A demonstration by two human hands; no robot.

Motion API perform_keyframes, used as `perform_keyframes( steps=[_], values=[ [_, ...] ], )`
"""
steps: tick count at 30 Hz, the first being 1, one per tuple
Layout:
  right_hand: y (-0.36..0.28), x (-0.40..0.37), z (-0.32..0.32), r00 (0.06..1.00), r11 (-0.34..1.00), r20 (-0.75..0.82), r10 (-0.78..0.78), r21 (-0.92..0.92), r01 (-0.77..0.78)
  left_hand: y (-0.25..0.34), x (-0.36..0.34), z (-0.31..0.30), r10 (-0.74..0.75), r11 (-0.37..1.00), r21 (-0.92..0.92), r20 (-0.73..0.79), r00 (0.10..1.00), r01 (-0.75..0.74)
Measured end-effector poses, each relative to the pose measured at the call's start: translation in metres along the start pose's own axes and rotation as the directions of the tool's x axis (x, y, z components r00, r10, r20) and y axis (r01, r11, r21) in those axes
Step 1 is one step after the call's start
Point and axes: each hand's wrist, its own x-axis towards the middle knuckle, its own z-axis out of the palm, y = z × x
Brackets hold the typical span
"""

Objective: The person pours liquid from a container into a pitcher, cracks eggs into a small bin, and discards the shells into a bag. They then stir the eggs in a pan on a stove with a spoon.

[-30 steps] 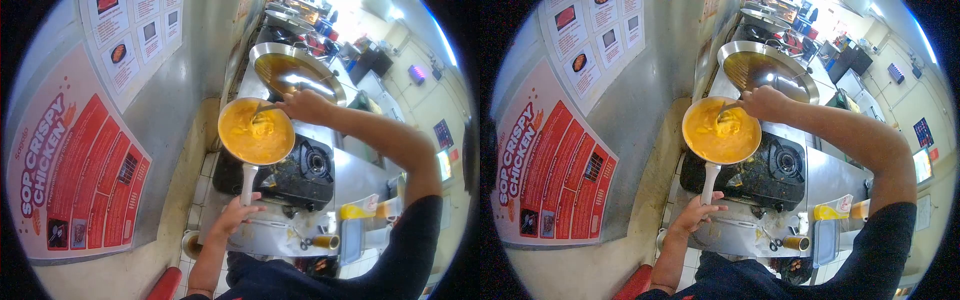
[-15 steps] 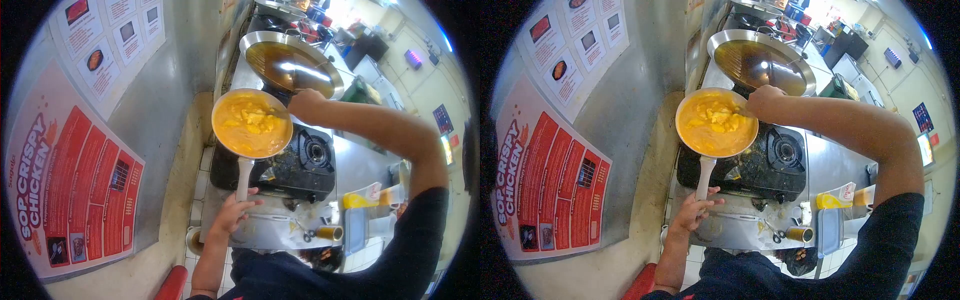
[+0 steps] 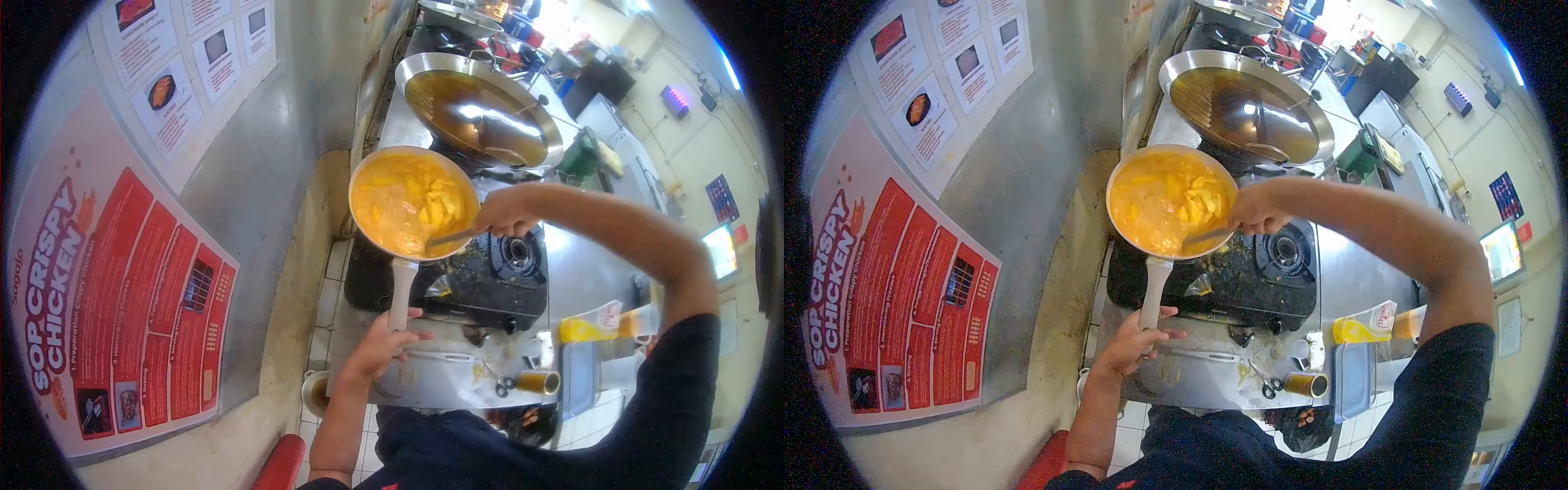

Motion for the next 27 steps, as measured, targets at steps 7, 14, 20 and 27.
perform_keyframes(
  steps=[7, 14, 20, 27],
  values=[
    [-0.024, 0.025, 0.024, 0.788, 0.810, -0.370, -0.492, -0.526, 0.260, 0.001, 0.000, 0.000, -0.009, 1.000, 0.028, 0.002, 1.000, 0.008],
    [-0.054, -0.041, -0.013, 0.652, 0.092, -0.205, -0.730, -0.975, -0.204, -0.001, -0.001, 0.001, -0.014, 0.999, -0.044, 0.015, 1.000, 0.015],
    [-0.055, -0.038, -0.039, 0.676, -0.083, -0.161, -0.719, -0.946, -0.314, -0.006, -0.001, -0.001, 0.023, 0.991, -0.129, 0.013, 1.000, -0.021],
    [-0.035, -0.004, -0.049, 0.646, 0.057, -0.247, -0.722, -0.952, -0.299, -0.015, 0.003, -0.002, 0.047, 0.966, -0.256, 0.040, 0.998, -0.035]
  ],
)
